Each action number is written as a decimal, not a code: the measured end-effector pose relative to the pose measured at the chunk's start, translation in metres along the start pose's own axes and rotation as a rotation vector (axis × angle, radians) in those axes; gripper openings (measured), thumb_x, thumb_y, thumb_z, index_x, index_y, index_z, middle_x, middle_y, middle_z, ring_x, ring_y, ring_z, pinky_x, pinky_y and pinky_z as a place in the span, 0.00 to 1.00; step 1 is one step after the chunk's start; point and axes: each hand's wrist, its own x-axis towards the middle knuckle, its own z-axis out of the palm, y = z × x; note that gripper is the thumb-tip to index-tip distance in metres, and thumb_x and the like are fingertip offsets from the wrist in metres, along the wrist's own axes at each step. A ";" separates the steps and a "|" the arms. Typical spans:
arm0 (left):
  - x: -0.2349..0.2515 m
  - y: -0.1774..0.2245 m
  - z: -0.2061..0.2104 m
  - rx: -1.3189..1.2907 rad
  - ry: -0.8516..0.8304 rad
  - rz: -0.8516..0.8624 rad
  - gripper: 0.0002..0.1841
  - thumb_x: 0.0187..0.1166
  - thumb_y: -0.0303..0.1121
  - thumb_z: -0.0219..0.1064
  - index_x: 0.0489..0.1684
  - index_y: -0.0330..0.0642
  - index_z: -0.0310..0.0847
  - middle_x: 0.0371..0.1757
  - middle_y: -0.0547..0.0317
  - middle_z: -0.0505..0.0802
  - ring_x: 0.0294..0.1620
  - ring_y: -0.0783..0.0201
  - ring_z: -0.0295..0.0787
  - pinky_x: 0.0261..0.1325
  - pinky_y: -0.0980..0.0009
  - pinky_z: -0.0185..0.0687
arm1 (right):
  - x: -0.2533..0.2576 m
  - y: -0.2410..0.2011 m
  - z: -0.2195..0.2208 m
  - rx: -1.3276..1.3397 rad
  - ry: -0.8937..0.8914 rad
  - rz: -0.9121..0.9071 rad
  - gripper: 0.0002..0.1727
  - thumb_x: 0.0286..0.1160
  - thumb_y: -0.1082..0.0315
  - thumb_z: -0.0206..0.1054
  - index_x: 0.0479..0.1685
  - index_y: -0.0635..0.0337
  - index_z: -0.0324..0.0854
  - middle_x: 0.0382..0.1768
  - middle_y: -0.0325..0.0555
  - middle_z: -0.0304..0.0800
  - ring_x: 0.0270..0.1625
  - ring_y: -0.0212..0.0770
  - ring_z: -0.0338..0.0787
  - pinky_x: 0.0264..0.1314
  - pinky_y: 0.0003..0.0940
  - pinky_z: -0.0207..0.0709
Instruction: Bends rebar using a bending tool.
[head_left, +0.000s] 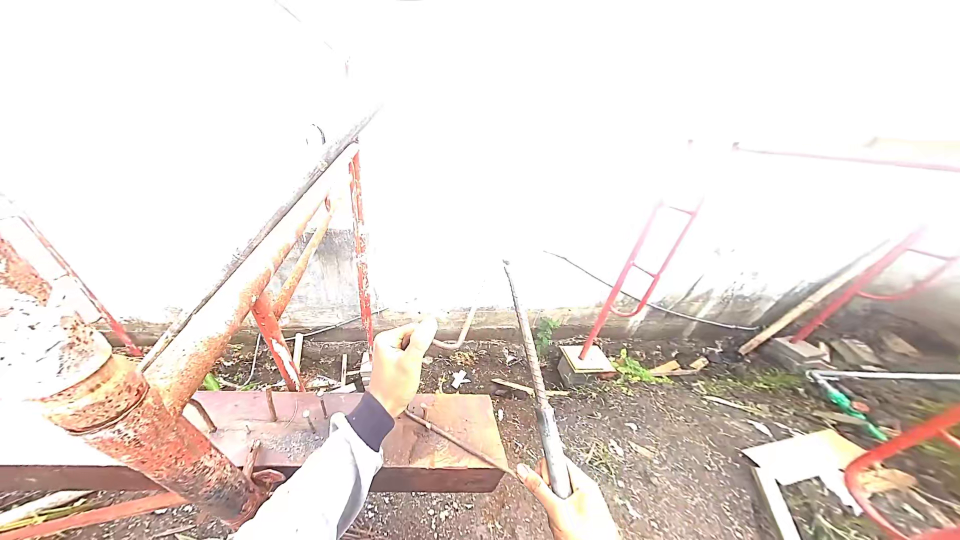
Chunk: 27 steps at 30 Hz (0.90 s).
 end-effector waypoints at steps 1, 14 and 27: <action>0.001 0.000 0.000 0.001 -0.006 -0.003 0.25 0.85 0.52 0.62 0.16 0.48 0.79 0.08 0.67 0.66 0.08 0.73 0.55 0.13 0.77 0.53 | -0.002 0.001 0.001 0.012 0.003 0.003 0.17 0.68 0.56 0.81 0.31 0.56 0.78 0.16 0.34 0.74 0.15 0.31 0.70 0.19 0.31 0.67; 0.006 0.004 0.004 -0.008 -0.093 -0.054 0.23 0.87 0.50 0.62 0.18 0.47 0.79 0.09 0.66 0.65 0.08 0.73 0.55 0.13 0.78 0.53 | -0.026 -0.009 0.012 0.140 0.022 0.106 0.14 0.73 0.60 0.77 0.35 0.57 0.77 0.16 0.35 0.73 0.11 0.31 0.68 0.12 0.30 0.67; 0.005 0.013 0.008 0.096 -0.081 -0.118 0.25 0.85 0.50 0.64 0.13 0.47 0.75 0.08 0.64 0.65 0.06 0.71 0.54 0.11 0.76 0.51 | -0.023 -0.006 0.007 0.165 0.000 0.149 0.15 0.73 0.61 0.77 0.35 0.56 0.75 0.15 0.35 0.73 0.10 0.31 0.67 0.10 0.30 0.66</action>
